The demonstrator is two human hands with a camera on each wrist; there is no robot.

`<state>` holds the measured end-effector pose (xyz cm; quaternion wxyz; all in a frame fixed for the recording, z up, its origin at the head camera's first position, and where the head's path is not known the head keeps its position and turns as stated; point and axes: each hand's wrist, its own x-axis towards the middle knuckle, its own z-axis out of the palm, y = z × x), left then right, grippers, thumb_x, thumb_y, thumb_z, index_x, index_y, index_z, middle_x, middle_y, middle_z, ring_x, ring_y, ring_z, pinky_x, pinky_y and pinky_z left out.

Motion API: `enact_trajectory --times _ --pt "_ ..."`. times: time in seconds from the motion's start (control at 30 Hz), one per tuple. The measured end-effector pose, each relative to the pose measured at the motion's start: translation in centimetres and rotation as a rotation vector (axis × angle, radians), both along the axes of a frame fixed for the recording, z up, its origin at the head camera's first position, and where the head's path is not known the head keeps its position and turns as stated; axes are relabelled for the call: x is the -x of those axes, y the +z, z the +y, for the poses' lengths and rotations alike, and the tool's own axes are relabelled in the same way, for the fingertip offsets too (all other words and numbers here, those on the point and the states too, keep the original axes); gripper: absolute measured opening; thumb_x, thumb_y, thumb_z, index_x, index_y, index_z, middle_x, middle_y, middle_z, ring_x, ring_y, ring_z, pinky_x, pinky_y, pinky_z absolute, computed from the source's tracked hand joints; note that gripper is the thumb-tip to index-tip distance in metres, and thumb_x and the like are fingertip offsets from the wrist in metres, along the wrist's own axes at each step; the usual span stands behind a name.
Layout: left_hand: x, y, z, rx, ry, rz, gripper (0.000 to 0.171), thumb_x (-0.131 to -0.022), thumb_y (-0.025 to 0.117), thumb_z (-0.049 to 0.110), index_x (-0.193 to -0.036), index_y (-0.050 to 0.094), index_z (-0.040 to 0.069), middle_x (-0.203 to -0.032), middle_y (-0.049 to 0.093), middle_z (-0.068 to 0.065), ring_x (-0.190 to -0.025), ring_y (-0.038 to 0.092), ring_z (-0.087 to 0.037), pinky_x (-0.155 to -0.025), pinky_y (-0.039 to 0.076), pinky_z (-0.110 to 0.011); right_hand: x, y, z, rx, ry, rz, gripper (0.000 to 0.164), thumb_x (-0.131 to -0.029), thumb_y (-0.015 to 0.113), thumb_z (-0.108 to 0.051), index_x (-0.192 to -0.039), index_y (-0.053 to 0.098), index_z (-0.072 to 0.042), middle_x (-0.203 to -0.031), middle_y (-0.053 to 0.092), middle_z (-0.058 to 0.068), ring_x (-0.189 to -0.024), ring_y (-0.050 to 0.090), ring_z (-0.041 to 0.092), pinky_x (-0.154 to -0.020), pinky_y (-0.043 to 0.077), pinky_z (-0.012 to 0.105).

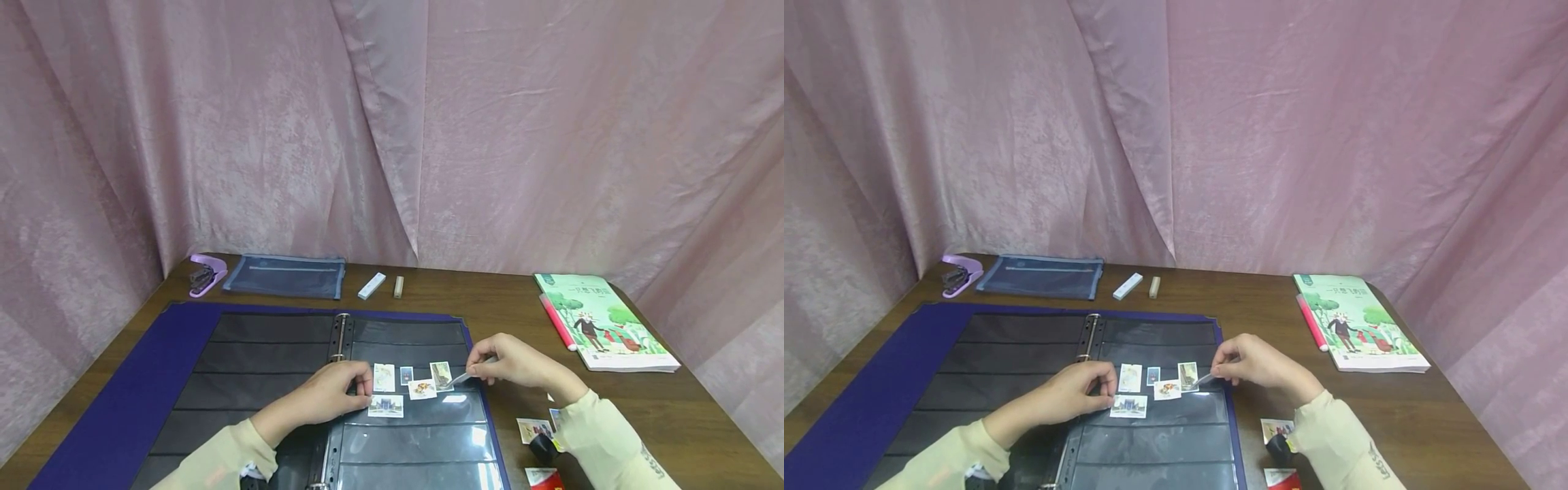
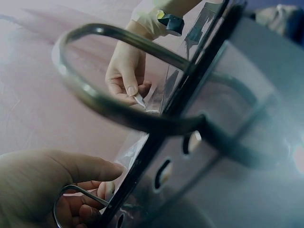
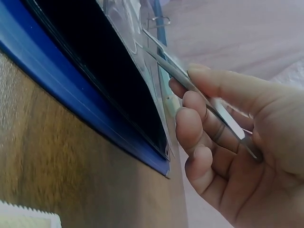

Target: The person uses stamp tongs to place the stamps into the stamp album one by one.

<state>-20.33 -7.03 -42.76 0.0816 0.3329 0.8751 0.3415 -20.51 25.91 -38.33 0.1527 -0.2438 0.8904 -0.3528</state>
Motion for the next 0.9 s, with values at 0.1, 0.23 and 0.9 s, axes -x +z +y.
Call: enact_trajectory --times 0.1,0.23,0.9 --pt "0.0 0.0 0.0 -0.002 -0.002 0.003 0.018 -0.077 0.068 0.02 -0.074 0.052 0.027 -0.067 0.05 0.013 -0.051 0.035 -0.003 -0.051 0.031 -0.02 0.0 0.1 0.2 -0.006 -0.017 -0.01 0.013 -0.082 0.063 -0.022 -0.082 0.066 -0.009 -0.071 0.064 0.011 -0.057 0.054 0.007 -0.053 0.05 0.03" --pt "0.1 -0.1 0.0 0.001 -0.003 0.01 0.018 -0.077 0.068 0.02 -0.073 0.052 0.027 -0.067 0.05 0.014 -0.051 0.035 -0.003 -0.051 0.031 -0.019 0.0 0.4 0.4 0.005 -0.039 0.005 0.013 -0.081 0.064 -0.021 -0.082 0.066 -0.008 -0.069 0.063 0.014 -0.056 0.054 0.006 -0.053 0.05 0.03" --pt "0.0 0.1 0.0 -0.001 -0.006 -0.007 0.018 -0.077 0.068 0.019 -0.074 0.052 0.026 -0.068 0.051 0.014 -0.053 0.037 -0.002 -0.053 0.033 -0.019 1.2 0.1 -2.5 -0.026 -0.012 0.059 0.007 -0.08 0.066 -0.019 -0.08 0.066 -0.012 -0.074 0.065 0.003 -0.057 0.053 0.007 -0.053 0.046 0.021"
